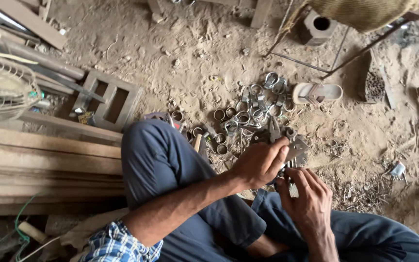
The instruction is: The person sits on the ground and uses pliers and a hammer to repair small metal parts. They repeatedly pick up parts, clamp them with pliers, and strike them with a hammer to shape or flatten them.
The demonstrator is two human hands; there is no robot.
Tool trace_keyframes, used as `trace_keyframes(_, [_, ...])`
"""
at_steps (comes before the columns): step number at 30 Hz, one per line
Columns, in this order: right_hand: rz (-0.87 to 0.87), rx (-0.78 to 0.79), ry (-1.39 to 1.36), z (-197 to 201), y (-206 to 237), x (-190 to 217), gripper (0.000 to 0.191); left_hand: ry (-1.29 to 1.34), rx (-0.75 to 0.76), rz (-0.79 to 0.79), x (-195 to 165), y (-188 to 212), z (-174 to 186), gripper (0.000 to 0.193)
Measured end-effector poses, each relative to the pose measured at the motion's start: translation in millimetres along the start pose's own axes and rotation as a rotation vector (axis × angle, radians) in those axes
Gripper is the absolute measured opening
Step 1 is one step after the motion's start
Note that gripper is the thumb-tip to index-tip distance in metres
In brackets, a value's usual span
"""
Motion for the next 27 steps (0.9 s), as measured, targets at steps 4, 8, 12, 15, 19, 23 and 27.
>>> trace_keyframes(4, [-0.049,0.041,-0.006,-5.3,2.9,-4.1,0.014,-0.049,0.03,-0.013,2.2,2.6,-0.1,0.047])
trace_keyframes(8, [-0.092,0.045,-0.003,-8.0,6.0,-5.2,0.009,-0.035,0.07,0.018,3.0,1.4,-1.9,0.048])
trace_keyframes(12, [-0.133,0.01,-0.107,-7.7,8.0,-5.1,0.008,-0.065,0.008,-0.004,2.5,2.3,-2.7,0.053])
trace_keyframes(15, [-0.198,0.015,-0.161,-11.9,5.3,-10.4,0.008,-0.077,-0.018,-0.044,3.3,6.8,-1.1,0.049])
trace_keyframes(19, [-0.236,-0.066,-0.27,-12.0,12.7,-19.8,0.009,-0.097,-0.046,-0.078,1.1,8.5,-1.5,0.042])
trace_keyframes(23, [-0.268,-0.061,-0.311,-16.7,21.9,-35.2,0.008,-0.142,0.024,-0.035,0.1,2.4,0.3,0.035])
trace_keyframes(27, [-0.645,-0.052,-0.649,-29.3,29.4,-51.0,0.017,-0.306,0.05,-0.127,0.0,6.0,2.6,0.027])
Point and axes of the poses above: each hand's wrist, its own y-axis away from the middle knuckle, its own z-axis out of the back of the hand, x = y × z, the point moved 1 cm from there along -y, towards the middle knuckle, and after that the axes turned 7 degrees about -y, right-handed, at the moved point
